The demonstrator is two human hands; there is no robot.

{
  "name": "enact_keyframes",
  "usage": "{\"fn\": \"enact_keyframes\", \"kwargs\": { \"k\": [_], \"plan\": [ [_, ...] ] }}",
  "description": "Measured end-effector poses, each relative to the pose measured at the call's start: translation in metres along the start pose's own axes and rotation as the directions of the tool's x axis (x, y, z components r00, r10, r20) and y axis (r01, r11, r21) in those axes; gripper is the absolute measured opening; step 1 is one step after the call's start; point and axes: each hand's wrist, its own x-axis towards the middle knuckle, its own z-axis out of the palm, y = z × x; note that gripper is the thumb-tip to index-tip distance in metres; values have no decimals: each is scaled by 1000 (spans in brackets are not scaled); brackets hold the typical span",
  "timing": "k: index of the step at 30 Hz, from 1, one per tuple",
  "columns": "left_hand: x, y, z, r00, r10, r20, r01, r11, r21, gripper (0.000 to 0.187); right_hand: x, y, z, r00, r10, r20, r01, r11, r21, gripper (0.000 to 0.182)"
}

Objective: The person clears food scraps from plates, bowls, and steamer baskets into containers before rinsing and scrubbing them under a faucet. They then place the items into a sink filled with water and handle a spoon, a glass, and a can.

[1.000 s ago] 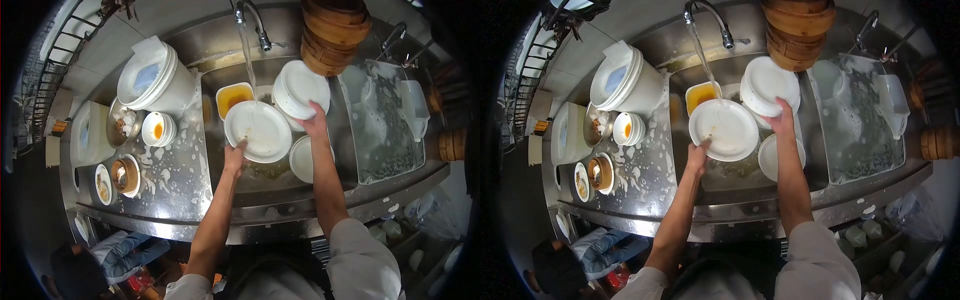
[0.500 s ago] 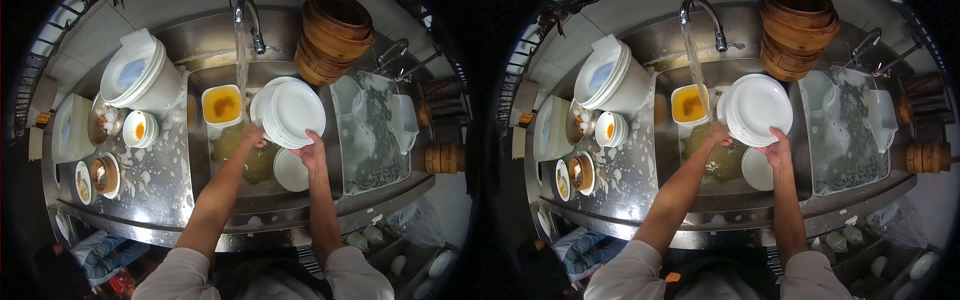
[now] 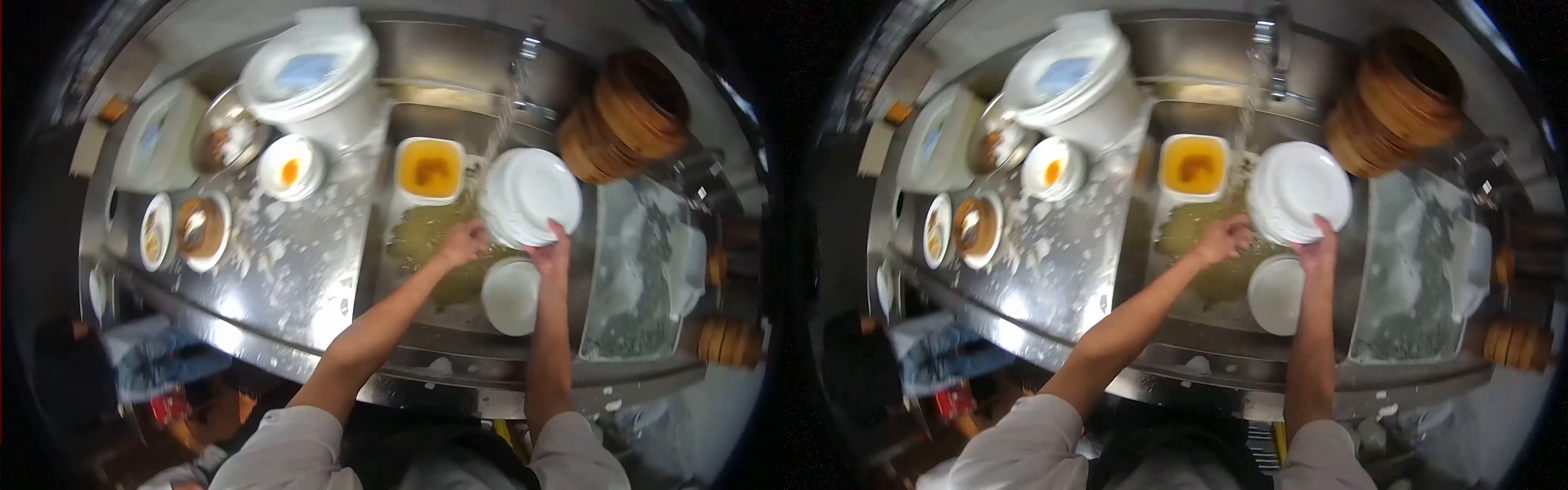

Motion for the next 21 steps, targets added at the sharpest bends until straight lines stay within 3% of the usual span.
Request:
{"fn": "enact_keyframes", "kwargs": {
  "k": [3,5,7,9,10,11,12,13,14,16,17,19,21],
  "plan": [
    [-60,-9,-8,983,163,87,-152,981,-122,43,6,-11,13,999,25,39,-22,997,-72,68],
    [-117,10,-16,981,178,73,-174,983,-55,38,18,-19,7,999,-2,38,14,950,-312,71],
    [-168,22,-38,975,210,71,-211,977,6,36,28,-25,-3,1000,-8,2,8,913,-408,69],
    [-209,13,-68,970,236,-61,-240,969,-65,32,46,-34,-24,998,-45,38,58,869,-492,59],
    [-229,7,-89,953,265,-147,-275,960,-53,31,60,-40,-35,983,-173,-54,121,847,-518,52],
    [-252,1,-113,929,293,-227,-309,950,-37,30,39,-48,-22,988,-154,32,151,875,-459,43],
    [-278,-1,-146,902,217,-373,-250,967,-41,29,37,-56,-18,984,-169,-59,123,876,-466,37],
    [-314,-4,-193,842,145,-519,-204,977,-56,28,97,-73,-73,963,-209,171,264,859,-438,32],
    [-336,-16,-225,746,189,-638,-259,966,-17,29,21,-61,-18,926,-376,-43,278,752,-597,30],
    [-377,-33,-294,495,134,-859,-173,983,54,24,-41,-26,31,898,-440,27,395,776,-492,30],
    [-396,-47,-332,389,159,-908,-201,976,85,19,-63,-7,47,879,-474,52,447,782,-433,30],
    [-431,-78,-421,213,150,-965,-113,985,128,18,-95,43,79,905,-390,170,421,758,-498,34],
    [-462,-98,-510,94,334,-938,231,909,347,26,-139,112,127,920,-280,273,388,739,-550,32]
  ]
}}
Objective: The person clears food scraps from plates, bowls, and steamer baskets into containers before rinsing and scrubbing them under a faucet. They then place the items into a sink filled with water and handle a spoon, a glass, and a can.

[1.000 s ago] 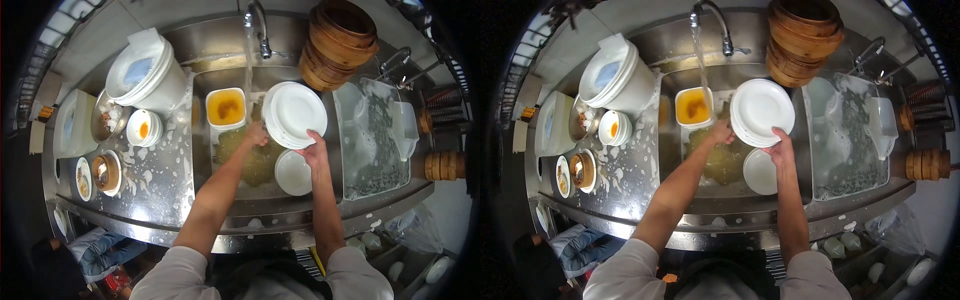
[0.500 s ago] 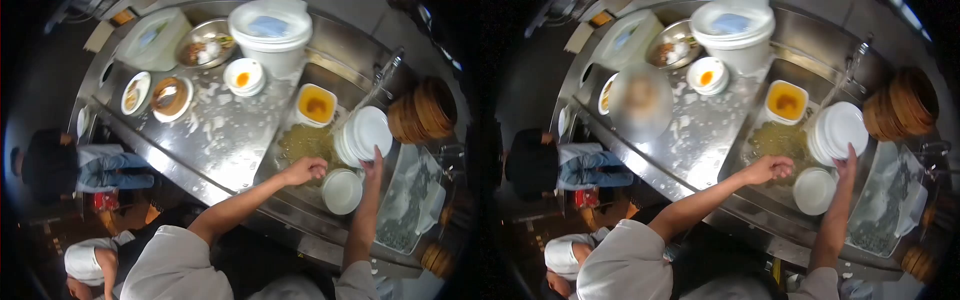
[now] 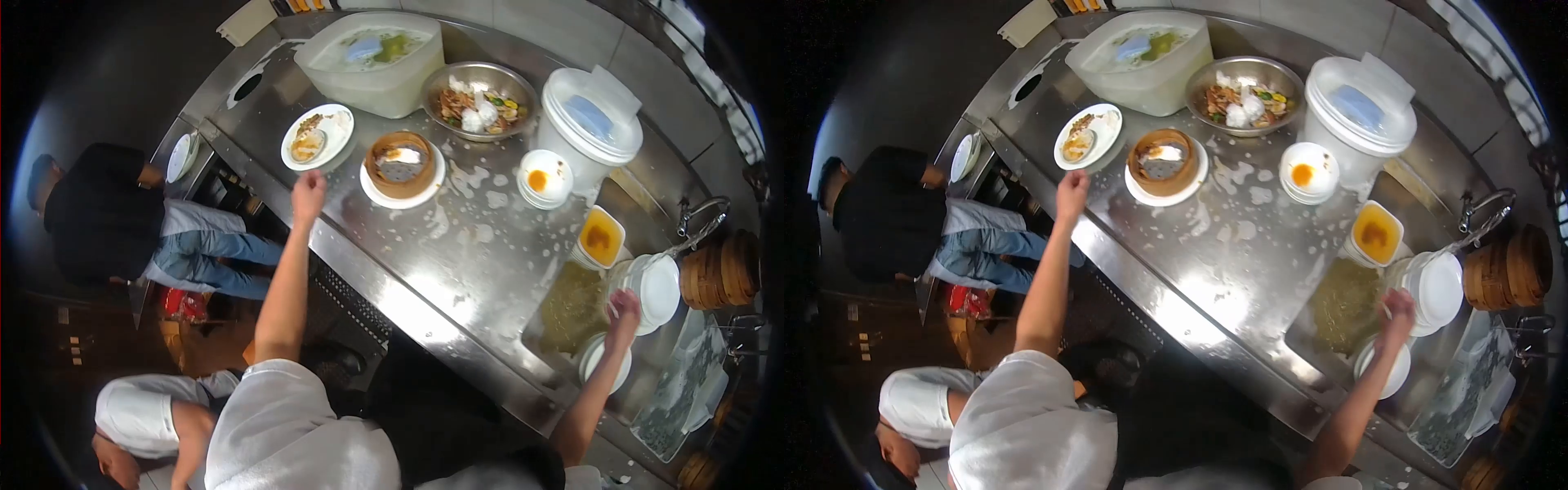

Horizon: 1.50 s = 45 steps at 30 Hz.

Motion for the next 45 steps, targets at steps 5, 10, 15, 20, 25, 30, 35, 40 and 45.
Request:
{"fn": "enact_keyframes", "kwargs": {
  "k": [5,10,15,20,25,30,35,40,45],
  "plan": [
    [165,-90,-28,985,-127,-118,163,911,379,40,-88,42,224,902,202,382,-150,975,-163,27],
    [210,-127,-34,821,-472,322,500,866,-5,39,-129,59,404,754,320,574,-245,947,-207,30],
    [214,-154,-3,923,-356,149,385,866,-319,32,-120,64,450,929,196,314,-80,935,-346,27],
    [188,-147,4,962,-235,139,264,675,-689,36,-133,46,395,964,105,244,31,869,-494,27],
    [145,-109,9,947,-55,316,259,711,-654,34,-142,41,303,974,95,207,24,862,-507,28],
    [67,-48,55,930,-45,364,269,759,-593,36,-140,34,212,988,12,157,76,835,-545,26],
    [-9,7,89,952,6,305,134,889,-438,39,-122,29,142,972,-42,232,173,793,-584,28],
    [-65,51,86,991,-133,25,133,991,2,44,-106,46,113,939,-83,334,275,766,-581,29],
    [-94,91,76,990,84,-116,-28,908,419,36,-112,58,108,933,-78,351,269,800,-536,29]
  ]
}}
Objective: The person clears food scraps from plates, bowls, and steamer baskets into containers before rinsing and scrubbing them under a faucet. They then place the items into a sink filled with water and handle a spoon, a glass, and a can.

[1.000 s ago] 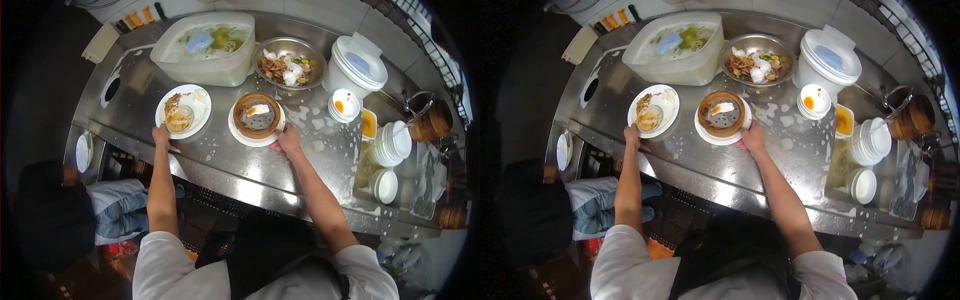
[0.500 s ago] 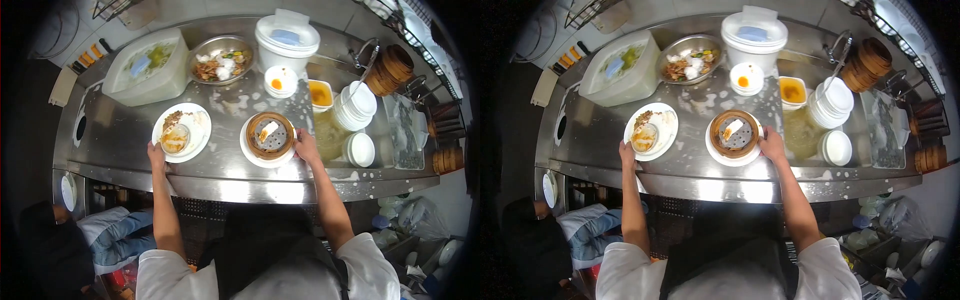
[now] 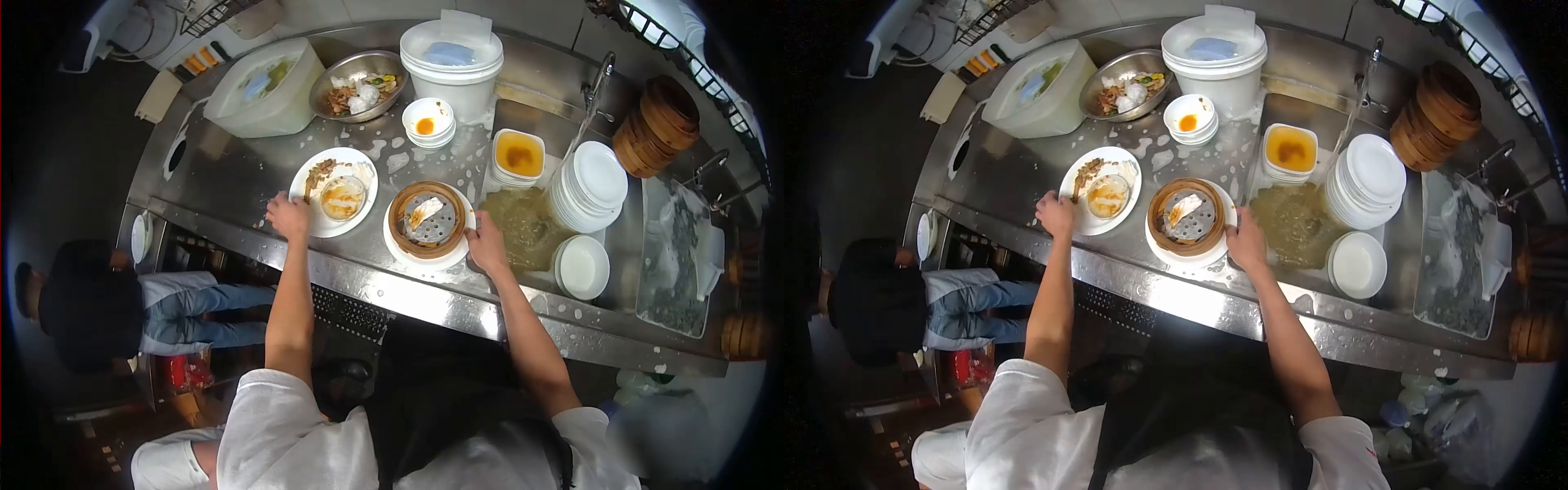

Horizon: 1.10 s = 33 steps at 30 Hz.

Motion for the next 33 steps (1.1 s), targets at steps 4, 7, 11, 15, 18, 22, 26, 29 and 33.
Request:
{"fn": "enact_keyframes", "kwargs": {
  "k": [4,7,11,15,18,22,26,29,33],
  "plan": [
    [-21,35,-10,932,62,358,-60,998,-17,35,-13,-25,-10,970,130,206,-159,979,131,31],
    [-10,17,22,912,185,366,-143,980,-140,35,5,-16,-26,975,67,210,-96,987,128,32],
    [4,51,-27,900,11,435,144,936,-321,32,49,-21,-23,982,-170,-82,175,983,61,32],
    [13,117,-61,896,424,131,-341,847,-408,24,49,-146,2,970,-127,205,11,873,488,36],
    [-10,163,-58,838,521,163,-392,783,-483,25,66,-164,21,945,-73,320,-135,800,584,38],
    [-29,173,-55,748,482,456,41,652,-757,36,82,-131,10,987,125,102,-159,647,745,30],
    [-3,90,26,722,615,317,-491,778,-392,45,123,-15,-91,978,207,-23,-79,474,877,25],
    [-10,79,30,641,679,358,-551,732,-401,48,173,43,-143,861,407,-304,82,479,874,22],
    [-3,87,34,626,677,388,-560,736,-380,46,199,86,-162,855,486,-180,-97,492,865,18]
  ]
}}
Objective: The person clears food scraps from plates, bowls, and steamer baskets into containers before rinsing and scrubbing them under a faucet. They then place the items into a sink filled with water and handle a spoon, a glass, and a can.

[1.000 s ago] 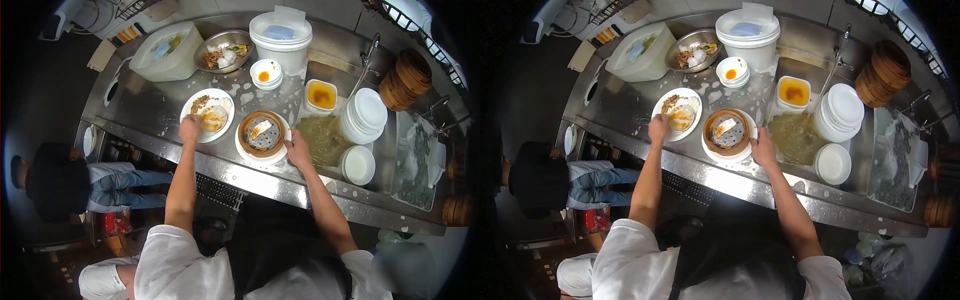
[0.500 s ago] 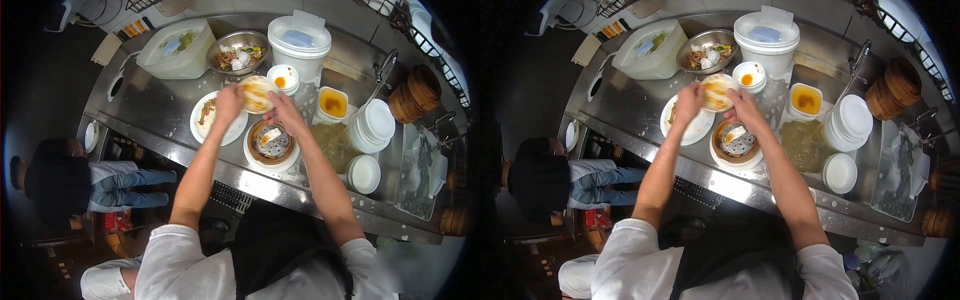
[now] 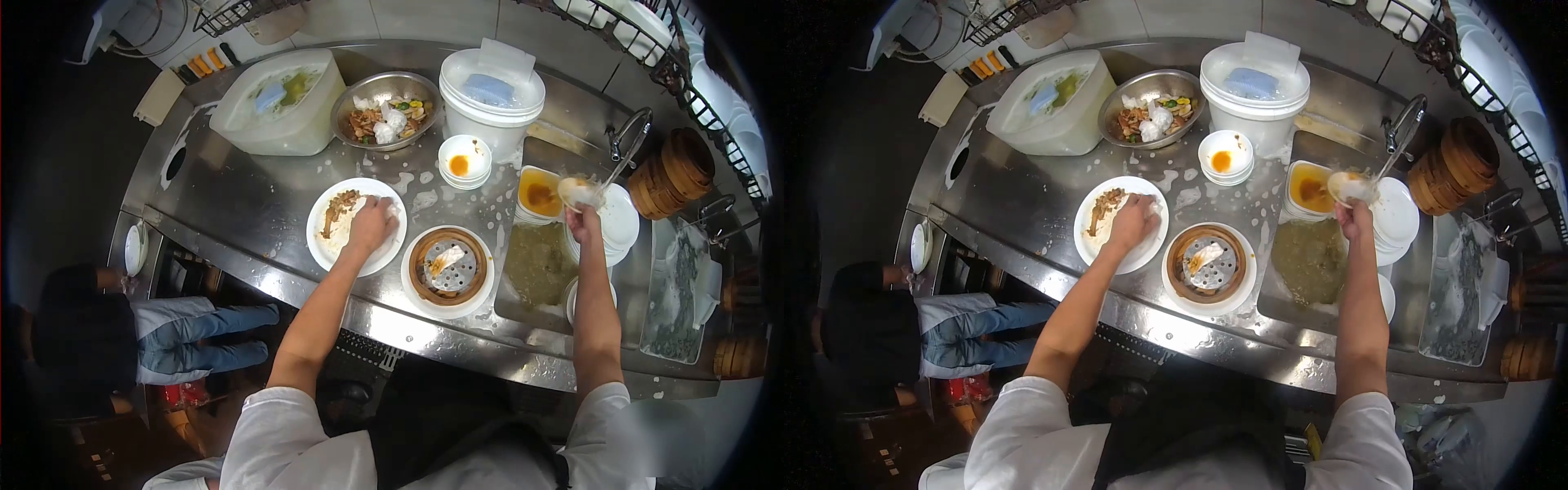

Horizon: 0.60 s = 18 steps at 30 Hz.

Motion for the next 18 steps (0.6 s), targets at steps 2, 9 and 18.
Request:
{"fn": "enact_keyframes", "kwargs": {
  "k": [2,9,18],
  "plan": [
    [19,-3,-11,998,-47,-47,45,998,-44,42,9,6,-4,998,53,23,-53,999,12,16],
    [143,-18,-84,990,18,-137,-51,969,-241,43,14,-16,-3,989,-142,-46,116,926,-360,23],
    [18,-155,-80,923,-386,-2,385,921,67,37,-32,-31,28,743,-670,13,209,213,-955,36]
  ]
}}
